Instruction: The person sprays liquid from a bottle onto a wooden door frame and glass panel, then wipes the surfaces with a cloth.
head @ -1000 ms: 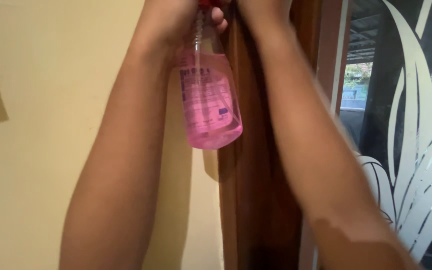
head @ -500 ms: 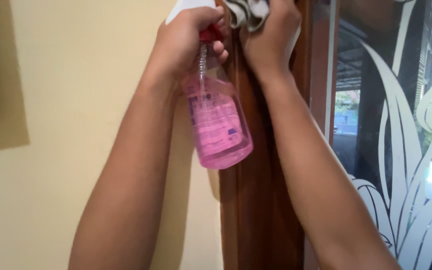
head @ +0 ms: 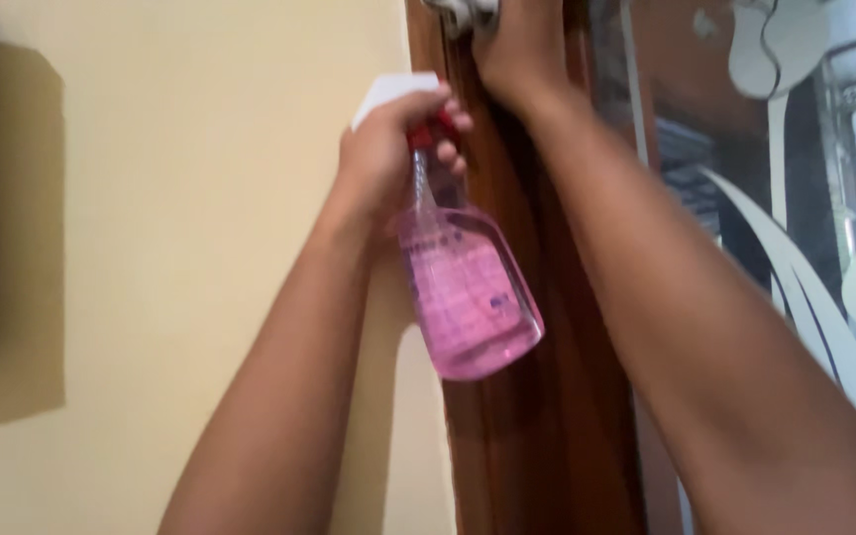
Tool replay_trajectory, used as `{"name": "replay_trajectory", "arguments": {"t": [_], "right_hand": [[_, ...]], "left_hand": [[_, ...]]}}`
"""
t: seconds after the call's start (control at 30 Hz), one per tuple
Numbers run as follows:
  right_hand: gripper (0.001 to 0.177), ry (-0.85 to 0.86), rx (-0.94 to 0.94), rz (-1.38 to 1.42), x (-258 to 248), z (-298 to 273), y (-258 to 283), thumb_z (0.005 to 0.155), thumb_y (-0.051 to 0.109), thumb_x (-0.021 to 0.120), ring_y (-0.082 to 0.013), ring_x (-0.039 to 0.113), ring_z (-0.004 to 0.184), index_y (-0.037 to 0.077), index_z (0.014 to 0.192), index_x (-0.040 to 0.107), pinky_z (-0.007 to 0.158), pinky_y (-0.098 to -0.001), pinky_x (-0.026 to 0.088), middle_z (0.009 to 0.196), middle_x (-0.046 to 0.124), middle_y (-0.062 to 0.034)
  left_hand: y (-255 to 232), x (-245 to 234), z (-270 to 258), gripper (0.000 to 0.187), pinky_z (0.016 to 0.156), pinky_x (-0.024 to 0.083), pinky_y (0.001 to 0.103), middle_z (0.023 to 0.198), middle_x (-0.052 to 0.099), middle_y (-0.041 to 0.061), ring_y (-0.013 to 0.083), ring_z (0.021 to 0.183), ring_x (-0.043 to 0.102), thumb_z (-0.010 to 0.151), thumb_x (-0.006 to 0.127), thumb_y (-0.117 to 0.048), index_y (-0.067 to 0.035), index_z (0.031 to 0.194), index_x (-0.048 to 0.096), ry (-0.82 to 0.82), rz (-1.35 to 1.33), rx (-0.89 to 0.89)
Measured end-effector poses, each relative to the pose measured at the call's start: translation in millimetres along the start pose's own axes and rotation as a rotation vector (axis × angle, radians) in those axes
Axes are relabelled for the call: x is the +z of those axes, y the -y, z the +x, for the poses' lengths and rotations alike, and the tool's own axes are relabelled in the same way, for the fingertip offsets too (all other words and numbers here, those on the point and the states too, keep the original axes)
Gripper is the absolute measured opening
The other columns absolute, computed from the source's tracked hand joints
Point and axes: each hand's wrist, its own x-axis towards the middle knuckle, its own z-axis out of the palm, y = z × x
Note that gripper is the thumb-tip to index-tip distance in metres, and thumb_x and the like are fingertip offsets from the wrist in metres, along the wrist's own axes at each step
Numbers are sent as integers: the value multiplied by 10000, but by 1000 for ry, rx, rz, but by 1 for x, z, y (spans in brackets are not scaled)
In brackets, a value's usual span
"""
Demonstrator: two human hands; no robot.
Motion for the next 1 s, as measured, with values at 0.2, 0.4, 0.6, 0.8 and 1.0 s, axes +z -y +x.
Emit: {"name": "replay_trajectory", "arguments": {"t": [0.2, 0.4, 0.6, 0.8, 1.0], "right_hand": [[316, 57, 278, 171, -56, 22, 76, 803, -20, 662, -476, 680, 962, 20, 1114, 701, 787, -517, 556, 992, 737, -225], [208, 293, 511, 15, -85, 29, 112, 720, 90, 797, -458, 684, 871, 32, 878, 675, 738, -524, 550, 878, 718, -231], [156, 118, 130, 187, -57, 35, 74, 861, -24, 738, -468, 672, 964, 16, 983, 650, 770, -514, 528, 962, 696, -240], [323, 3, 19, 196, -36, 33, 49, 845, -65, 704, -486, 623, 1036, 17, 1154, 660, 840, -520, 526, 1068, 676, -252], [357, 227, 73, 78, -54, 38, 50, 884, 3, 741, -505, 624, 956, 30, 1229, 657, 783, -546, 513, 1041, 673, -262]], "left_hand": [[-2, 0, 1, 141, 557, 570, 339, 791, 696, 103, 141, 548, 605, 938, 638, -159, -24, 900, 656, 30, -16, 4], [1, 1, -8, 171, 564, 576, 337, 799, 696, 106, 132, 554, 606, 927, 657, -160, 10, 912, 669, -1, 25, -19], [-4, 6, -13, 149, 552, 571, 339, 792, 696, 106, 147, 533, 605, 891, 671, -150, -19, 960, 661, -42, 3, -43], [-3, 5, -22, 173, 555, 574, 338, 809, 694, 104, 141, 532, 607, 889, 667, -138, -9, 1005, 668, -24, -4, -29], [-3, 4, -29, 151, 546, 563, 336, 791, 695, 105, 138, 523, 601, 908, 662, -148, -10, 970, 664, -20, 16, -85]]}}
